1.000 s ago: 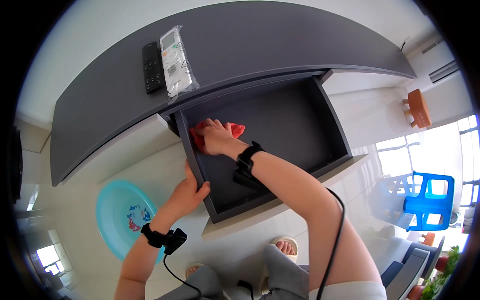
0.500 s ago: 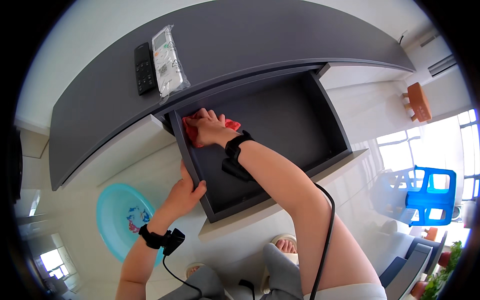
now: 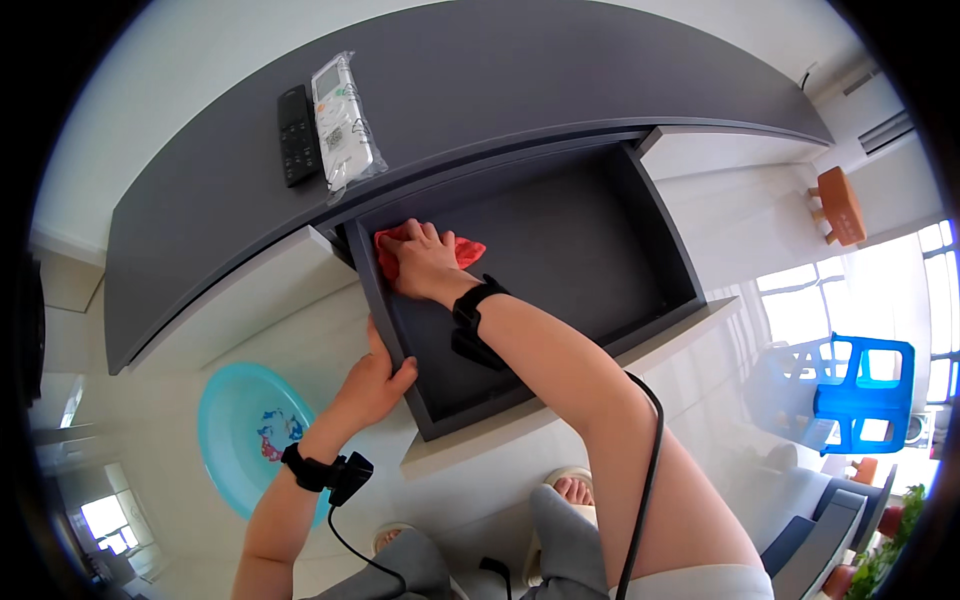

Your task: The person wipes the inside and edges of an open drawer with a cloth, puts a remote and an object in a plastic bag into the drawer, and سپس rinses and wrings out the cloth in a basin of water.

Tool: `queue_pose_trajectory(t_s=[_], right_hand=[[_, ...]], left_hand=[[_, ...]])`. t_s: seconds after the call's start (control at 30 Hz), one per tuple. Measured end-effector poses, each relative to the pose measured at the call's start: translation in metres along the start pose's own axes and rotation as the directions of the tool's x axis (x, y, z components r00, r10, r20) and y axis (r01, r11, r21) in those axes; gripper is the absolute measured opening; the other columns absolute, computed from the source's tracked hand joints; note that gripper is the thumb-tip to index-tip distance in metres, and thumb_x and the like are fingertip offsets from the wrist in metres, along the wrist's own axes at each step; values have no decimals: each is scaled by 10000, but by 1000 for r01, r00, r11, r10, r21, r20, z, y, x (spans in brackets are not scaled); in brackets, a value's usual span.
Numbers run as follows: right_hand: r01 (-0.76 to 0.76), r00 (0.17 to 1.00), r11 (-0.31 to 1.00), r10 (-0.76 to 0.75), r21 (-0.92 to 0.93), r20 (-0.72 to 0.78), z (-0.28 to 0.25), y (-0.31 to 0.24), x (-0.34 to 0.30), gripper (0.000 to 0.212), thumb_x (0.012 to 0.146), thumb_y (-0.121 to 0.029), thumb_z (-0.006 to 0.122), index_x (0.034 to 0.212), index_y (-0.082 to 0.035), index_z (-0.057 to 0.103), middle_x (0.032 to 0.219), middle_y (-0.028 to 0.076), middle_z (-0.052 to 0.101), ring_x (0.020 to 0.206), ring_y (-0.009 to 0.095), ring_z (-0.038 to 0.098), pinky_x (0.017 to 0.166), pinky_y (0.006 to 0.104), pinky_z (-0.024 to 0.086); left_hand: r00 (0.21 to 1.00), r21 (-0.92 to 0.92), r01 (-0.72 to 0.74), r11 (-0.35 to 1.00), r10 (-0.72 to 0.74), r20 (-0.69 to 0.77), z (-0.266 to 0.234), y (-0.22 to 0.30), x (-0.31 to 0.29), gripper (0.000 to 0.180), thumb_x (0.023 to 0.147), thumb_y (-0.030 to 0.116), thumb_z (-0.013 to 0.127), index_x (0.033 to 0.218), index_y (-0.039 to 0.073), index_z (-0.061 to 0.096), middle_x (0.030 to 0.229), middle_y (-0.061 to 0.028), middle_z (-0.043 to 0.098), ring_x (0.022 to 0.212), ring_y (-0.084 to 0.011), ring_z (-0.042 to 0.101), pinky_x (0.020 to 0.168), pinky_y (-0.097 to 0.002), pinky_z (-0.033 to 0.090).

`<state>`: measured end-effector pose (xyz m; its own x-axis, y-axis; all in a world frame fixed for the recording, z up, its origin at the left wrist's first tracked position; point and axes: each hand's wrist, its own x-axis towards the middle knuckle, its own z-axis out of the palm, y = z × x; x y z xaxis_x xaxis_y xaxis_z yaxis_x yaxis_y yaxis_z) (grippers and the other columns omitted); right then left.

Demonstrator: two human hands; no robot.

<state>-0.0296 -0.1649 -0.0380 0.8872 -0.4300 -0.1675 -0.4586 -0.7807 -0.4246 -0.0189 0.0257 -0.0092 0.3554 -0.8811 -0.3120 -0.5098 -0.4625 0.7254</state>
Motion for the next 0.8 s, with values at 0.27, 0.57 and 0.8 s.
queue_pose_trajectory(t_s=[0.27, 0.57, 0.8], right_hand=[[103, 982, 962, -58, 254, -179, 0, -5, -5, 594, 723, -18, 577, 1294, -178, 531, 1168, 69, 482, 1172, 267, 428, 937, 444, 331], [161, 965, 983, -138, 88, -222, 23, 6, -7, 558, 747, -58, 586, 1295, -120, 502, 1191, 68, 481, 1171, 262, 434, 946, 454, 324], [-11, 1000, 997, 13, -77, 27, 3, -18, 9, 439, 762, -205, 620, 1191, -115, 591, 1212, 71, 506, 1193, 282, 423, 971, 491, 303]], left_hand=[[1000, -41, -27, 999, 26, -13, -2, -1, -3, 893, 881, 311, 488, 1347, -164, -107, 765, -287, 611, 709, -438, 618, 657, -440, 505], [999, 4, 36, 999, -36, 27, -3, 5, -1, 885, 879, 308, 487, 1354, -154, -100, 756, -284, 609, 703, -441, 618, 650, -449, 505], [1000, -44, 13, 999, -13, -3, -3, 4, -3, 874, 875, 298, 499, 1364, -134, -83, 725, -271, 608, 673, -437, 617, 638, -451, 505]])
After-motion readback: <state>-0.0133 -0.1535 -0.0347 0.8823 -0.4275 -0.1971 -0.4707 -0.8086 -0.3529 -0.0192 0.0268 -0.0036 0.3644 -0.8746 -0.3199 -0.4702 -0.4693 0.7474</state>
